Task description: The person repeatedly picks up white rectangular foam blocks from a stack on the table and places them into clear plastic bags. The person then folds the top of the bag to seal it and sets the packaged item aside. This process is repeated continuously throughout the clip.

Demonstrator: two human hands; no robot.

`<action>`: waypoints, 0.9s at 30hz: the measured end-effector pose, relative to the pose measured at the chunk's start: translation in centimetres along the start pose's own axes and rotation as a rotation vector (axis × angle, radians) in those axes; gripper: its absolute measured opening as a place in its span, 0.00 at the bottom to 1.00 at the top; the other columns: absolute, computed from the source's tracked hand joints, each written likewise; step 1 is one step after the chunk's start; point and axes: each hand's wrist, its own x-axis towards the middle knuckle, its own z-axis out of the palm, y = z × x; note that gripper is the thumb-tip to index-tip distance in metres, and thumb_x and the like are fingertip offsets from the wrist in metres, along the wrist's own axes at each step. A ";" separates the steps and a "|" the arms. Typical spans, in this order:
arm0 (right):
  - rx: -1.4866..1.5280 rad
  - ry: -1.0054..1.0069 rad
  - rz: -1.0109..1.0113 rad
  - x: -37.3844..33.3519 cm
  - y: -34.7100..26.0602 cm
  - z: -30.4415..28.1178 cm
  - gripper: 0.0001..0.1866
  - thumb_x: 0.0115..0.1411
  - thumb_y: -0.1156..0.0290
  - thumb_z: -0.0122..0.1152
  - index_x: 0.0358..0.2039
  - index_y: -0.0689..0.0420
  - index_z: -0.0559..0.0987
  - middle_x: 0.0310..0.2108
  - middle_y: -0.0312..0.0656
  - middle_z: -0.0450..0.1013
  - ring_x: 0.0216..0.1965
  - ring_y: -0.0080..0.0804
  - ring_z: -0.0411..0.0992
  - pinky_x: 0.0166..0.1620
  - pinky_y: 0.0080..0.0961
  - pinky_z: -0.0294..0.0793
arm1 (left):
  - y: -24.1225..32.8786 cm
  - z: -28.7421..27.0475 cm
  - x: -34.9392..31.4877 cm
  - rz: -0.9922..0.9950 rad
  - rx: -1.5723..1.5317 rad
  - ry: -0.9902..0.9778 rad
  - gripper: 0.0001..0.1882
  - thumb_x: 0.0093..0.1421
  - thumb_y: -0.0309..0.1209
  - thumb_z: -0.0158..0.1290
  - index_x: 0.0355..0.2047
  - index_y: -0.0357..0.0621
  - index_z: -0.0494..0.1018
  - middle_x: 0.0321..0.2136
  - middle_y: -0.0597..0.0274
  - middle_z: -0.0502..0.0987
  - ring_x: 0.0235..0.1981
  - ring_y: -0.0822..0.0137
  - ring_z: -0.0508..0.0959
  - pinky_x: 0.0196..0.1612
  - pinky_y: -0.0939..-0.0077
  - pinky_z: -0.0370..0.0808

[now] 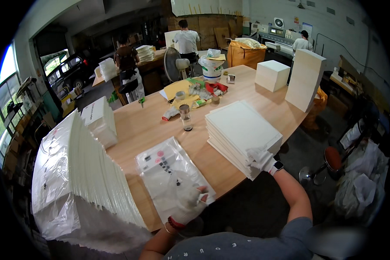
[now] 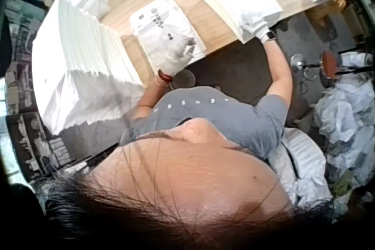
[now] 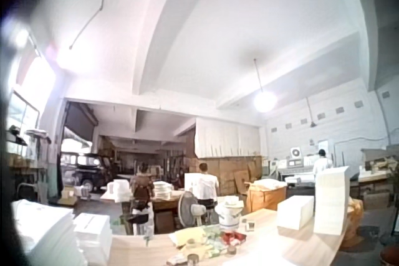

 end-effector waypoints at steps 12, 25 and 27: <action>0.161 -0.081 -0.336 -2.1 -15.5 -4.3 0.10 0.55 0.64 0.50 0.34 0.55 0.74 0.28 0.42 0.71 0.30 0.40 0.70 0.33 0.38 0.69 | -0.8 7.9 3.8 -1.204 -1.489 -0.096 0.21 0.58 0.32 0.50 0.50 0.39 0.63 0.39 0.55 0.73 0.36 0.62 0.74 0.42 0.67 0.74; 1.381 0.409 0.675 -5.3 -22.2 6.6 0.21 0.55 0.74 0.53 0.50 0.64 0.65 0.42 0.43 0.69 0.43 0.29 0.68 0.47 0.27 0.68 | 2.5 8.0 -4.4 0.011 0.874 -0.211 0.41 0.44 0.44 0.56 0.53 0.29 0.57 0.57 0.33 0.51 0.55 0.40 0.57 0.56 0.43 0.51; 1.266 0.496 0.555 -3.4 -23.4 2.4 0.21 0.54 0.77 0.55 0.49 0.66 0.65 0.42 0.43 0.70 0.42 0.29 0.69 0.45 0.27 0.69 | -1.1 5.3 -4.3 0.148 1.117 0.069 0.40 0.46 0.43 0.55 0.54 0.29 0.57 0.56 0.33 0.52 0.55 0.41 0.57 0.57 0.44 0.51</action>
